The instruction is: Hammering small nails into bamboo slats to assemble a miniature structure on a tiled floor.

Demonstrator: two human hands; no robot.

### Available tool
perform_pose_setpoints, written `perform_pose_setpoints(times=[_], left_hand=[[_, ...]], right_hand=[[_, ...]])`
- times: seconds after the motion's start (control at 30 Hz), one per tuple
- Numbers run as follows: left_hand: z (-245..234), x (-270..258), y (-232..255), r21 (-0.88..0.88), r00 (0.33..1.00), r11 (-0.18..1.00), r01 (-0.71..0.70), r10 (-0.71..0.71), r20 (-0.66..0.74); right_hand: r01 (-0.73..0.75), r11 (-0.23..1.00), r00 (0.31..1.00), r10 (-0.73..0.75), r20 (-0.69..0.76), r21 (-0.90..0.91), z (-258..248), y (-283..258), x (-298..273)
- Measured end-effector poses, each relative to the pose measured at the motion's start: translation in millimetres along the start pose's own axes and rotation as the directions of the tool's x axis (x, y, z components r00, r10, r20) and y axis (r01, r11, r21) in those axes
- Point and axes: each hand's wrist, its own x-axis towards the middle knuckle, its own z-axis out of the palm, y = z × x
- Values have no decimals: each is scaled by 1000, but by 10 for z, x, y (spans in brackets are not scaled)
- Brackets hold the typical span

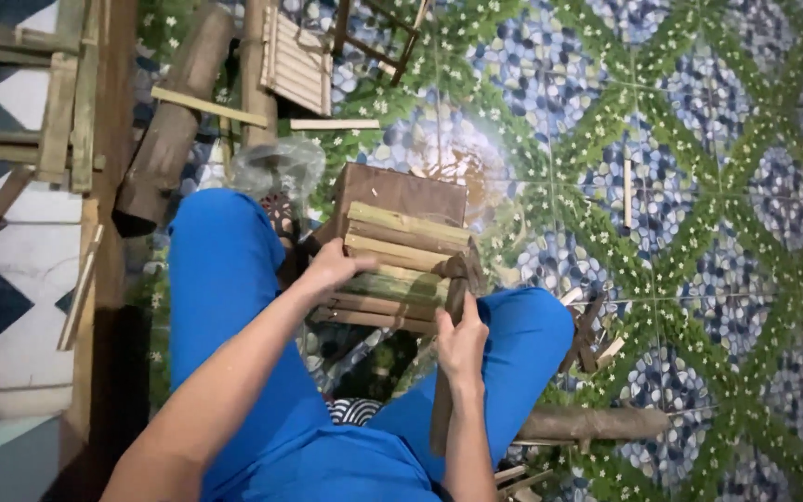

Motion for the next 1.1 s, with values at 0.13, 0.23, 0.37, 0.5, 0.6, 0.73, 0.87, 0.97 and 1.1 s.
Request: perform_pose_setpoints(times=[0.13, 0.23, 0.37, 0.5, 0.6, 0.73, 0.87, 0.97, 1.1], left_hand=[[16, 278, -221, -337, 997, 941, 21, -43, -58], [109, 557, -435, -443, 994, 895, -41, -8, -108], [239, 1113, -809, -362, 970, 918, -163, 81, -230], [156, 645, -493, -449, 968, 864, -228, 152, -200], [123, 521, -348, -507, 958, 815, -280, 204, -201], [85, 415, -220, -559, 958, 780, -283, 206, -198], [94, 454, -255, -606, 955, 739, -295, 241, -171], [65, 432, -253, -606, 950, 732, -311, 266, -165], [63, 714, -449, -601, 937, 721, -346, 305, -174]], right_hand=[[-79, 992, 997, 80, -6, 95, -64, -315, -118], [-22, 997, 1000, 23, -12, 78, 36, -216, -31], [-45, 997, 996, 39, 82, 66, 177, -2, 111], [-53, 975, 998, 60, -23, 217, -51, -222, -95], [-15, 965, 990, 52, -134, 260, -236, -276, -138], [-47, 937, 972, 123, -202, 345, -312, -47, -106], [-13, 924, 974, 98, -202, 382, -299, 156, -62], [-13, 920, 973, 103, -208, 391, -318, 9, -131], [3, 914, 971, 94, -219, 405, -296, 45, -100]])
